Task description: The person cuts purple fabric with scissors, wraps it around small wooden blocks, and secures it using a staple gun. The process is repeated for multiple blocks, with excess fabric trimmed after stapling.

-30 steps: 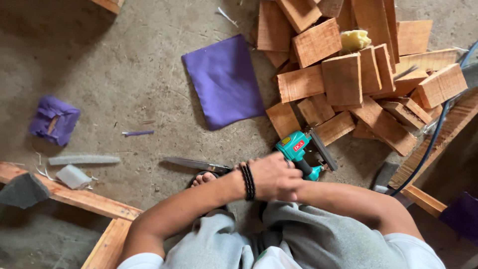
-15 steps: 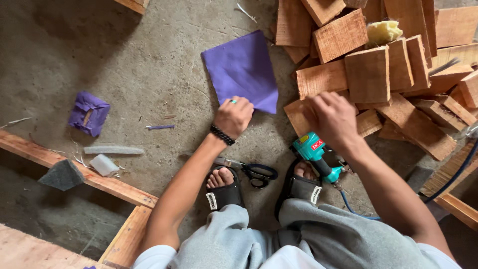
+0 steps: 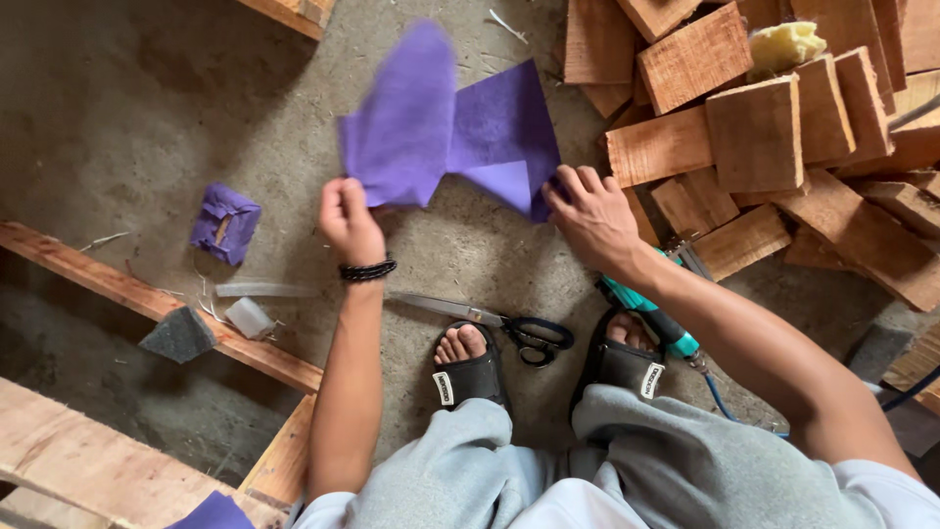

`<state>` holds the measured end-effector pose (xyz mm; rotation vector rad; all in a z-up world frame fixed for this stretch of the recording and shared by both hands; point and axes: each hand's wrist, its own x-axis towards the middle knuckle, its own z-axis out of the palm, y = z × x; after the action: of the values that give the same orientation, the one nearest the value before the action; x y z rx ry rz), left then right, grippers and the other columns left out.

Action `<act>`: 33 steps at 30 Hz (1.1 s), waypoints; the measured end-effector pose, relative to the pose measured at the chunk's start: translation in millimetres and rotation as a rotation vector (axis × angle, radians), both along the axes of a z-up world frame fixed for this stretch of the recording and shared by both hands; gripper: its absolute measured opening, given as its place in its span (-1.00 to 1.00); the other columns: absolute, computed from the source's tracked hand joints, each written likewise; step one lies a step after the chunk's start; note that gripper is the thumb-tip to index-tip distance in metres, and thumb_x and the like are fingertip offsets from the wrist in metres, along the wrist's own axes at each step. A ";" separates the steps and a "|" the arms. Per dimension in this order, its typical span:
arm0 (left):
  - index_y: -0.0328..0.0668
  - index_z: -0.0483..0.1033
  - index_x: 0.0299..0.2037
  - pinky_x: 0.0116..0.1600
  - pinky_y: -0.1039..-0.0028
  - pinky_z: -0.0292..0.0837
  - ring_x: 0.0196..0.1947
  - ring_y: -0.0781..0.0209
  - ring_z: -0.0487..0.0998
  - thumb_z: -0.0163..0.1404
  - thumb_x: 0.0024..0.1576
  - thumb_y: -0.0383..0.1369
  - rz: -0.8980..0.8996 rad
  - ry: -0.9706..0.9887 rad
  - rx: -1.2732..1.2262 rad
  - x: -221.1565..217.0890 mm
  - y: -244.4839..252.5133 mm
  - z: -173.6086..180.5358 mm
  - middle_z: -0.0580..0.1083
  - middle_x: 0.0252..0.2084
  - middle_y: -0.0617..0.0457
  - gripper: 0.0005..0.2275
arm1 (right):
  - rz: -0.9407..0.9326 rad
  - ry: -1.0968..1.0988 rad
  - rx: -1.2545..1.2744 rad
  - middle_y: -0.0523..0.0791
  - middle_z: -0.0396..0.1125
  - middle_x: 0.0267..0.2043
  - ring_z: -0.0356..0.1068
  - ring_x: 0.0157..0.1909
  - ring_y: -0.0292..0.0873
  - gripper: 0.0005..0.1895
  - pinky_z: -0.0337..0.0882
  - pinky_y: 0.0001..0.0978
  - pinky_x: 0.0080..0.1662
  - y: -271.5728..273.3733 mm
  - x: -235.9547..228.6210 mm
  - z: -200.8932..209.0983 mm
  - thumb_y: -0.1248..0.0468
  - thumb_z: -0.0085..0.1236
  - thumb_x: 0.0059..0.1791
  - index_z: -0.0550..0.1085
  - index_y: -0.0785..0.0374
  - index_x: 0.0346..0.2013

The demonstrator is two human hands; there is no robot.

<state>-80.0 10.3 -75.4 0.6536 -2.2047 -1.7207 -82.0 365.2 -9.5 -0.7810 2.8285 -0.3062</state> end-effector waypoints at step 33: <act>-0.27 0.56 -0.16 -0.24 0.20 0.47 -0.41 -0.09 0.59 0.29 0.01 -0.26 -0.750 -0.500 -0.421 -0.3 54.2 27.5 0.56 -0.40 -0.14 -0.69 | -0.752 0.112 0.015 0.26 0.26 0.13 0.25 0.16 0.29 -0.51 0.32 0.02 0.16 119.3 82.2 9.6 0.12 0.30 0.03 0.40 0.46 0.05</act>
<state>-80.4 64.4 -48.0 0.1473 -3.3474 -1.3454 0.2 484.5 0.1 0.3156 3.1057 -0.3443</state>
